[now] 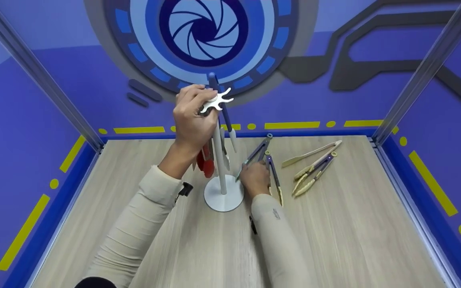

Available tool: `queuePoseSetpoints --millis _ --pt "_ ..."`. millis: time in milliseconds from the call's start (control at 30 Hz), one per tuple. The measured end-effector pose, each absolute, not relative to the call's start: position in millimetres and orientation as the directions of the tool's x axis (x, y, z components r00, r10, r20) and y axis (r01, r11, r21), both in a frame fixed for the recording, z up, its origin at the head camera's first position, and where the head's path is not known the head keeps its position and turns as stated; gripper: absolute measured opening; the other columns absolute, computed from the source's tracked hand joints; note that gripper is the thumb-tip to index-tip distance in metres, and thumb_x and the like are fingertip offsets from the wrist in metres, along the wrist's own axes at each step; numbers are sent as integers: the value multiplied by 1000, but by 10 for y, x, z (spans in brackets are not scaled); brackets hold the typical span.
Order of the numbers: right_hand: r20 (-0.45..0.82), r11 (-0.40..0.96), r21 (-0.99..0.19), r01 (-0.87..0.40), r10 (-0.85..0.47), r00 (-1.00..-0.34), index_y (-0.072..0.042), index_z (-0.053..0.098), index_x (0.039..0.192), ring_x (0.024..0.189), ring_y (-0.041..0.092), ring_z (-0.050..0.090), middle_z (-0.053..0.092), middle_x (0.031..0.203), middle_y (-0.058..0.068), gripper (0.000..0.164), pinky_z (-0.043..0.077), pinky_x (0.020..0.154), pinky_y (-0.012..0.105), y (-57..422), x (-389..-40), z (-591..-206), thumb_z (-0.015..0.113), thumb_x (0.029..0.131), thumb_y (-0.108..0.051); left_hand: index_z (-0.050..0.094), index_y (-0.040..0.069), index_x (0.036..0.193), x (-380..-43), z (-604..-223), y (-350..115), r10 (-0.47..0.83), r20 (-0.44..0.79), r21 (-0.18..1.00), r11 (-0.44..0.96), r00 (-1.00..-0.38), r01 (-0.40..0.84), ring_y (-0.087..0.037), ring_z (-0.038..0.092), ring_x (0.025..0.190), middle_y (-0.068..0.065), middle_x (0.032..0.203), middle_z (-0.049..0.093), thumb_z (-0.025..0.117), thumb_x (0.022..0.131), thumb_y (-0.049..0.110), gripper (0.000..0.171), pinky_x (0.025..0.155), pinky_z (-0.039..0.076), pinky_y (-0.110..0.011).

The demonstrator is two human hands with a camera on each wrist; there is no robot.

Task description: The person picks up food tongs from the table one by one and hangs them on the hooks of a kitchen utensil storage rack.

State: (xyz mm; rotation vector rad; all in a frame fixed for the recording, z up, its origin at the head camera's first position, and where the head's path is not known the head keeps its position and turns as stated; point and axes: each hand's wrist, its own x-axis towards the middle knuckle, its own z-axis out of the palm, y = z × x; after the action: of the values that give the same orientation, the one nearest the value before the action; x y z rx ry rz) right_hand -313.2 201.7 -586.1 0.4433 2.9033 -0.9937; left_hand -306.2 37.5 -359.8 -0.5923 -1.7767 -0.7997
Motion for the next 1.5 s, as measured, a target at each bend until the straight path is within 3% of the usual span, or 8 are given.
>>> queuePoseSetpoints --millis 133,200,300,467,633,867,1133,1500 --pt "-158 770 -551 321 281 -947 0 72 92 95 35 66 73 108 26 55 58 91 55 1964 -3279 -5873 54 106 -50 84 7 100 -3058 -3596 371 19 946 232 657 -323 717 -23 72 111 -7 103 81 80 87 5 14 103 56 -34" --pt "-180 776 -527 346 296 -938 -1 71 89 95 35 66 72 107 25 57 58 92 54 1959 -3334 -5887 53 106 -52 85 8 100 -3055 -3596 372 22 946 229 659 -323 717 -23 72 110 -7 102 81 81 87 5 14 102 56 -33" --pt "-211 789 -491 369 303 -929 -4 71 84 89 32 66 71 98 20 57 59 83 49 1975 -3393 -5889 53 106 -53 85 7 100 -3058 -3606 367 23 946 228 658 -322 717 -23 72 110 -7 102 81 81 86 5 15 102 56 -34" --pt "-236 771 -513 378 296 -925 -6 69 82 76 26 61 64 82 11 52 49 66 39 2002 -3488 -5877 57 103 -52 84 8 100 -3063 -3608 327 14 947 235 652 -321 721 -23 72 110 -7 102 81 80 85 3 16 102 56 -35" --pt "-257 749 -545 377 279 -925 -5 68 85 75 23 60 62 82 9 51 47 64 36 2029 -3552 -5888 59 102 -53 84 8 99 -3066 -3620 302 5 949 236 652 -315 721 -24 72 110 -6 102 81 79 85 3 16 102 56 -35" --pt "-361 662 -592 460 292 -886 -7 66 87 73 21 60 62 82 7 33 46 58 32 2104 -3611 -5897 60 97 -38 85 7 100 -3050 -3621 315 -1 947 246 646 -322 723 -23 72 110 -7 101 81 80 88 5 13 101 56 -34" --pt "-380 641 -600 479 299 -876 -5 68 97 76 20 61 63 86 7 37 47 60 32 2134 -3668 -5926 60 100 -41 85 7 102 -3041 -3600 317 1 941 258 646 -339 718 -23 71 112 -7 103 81 81 89 7 14 104 56 -34" --pt "-363 632 -621 463 291 -885 -8 64 86 69 18 58 61 77 4 31 45 56 31 2187 -3700 -6014 65 99 -37 85 7 102 -3040 -3628 295 -4 941 262 640 -338 723 -23 71 111 -6 102 81 80 88 4 15 102 56 -34"
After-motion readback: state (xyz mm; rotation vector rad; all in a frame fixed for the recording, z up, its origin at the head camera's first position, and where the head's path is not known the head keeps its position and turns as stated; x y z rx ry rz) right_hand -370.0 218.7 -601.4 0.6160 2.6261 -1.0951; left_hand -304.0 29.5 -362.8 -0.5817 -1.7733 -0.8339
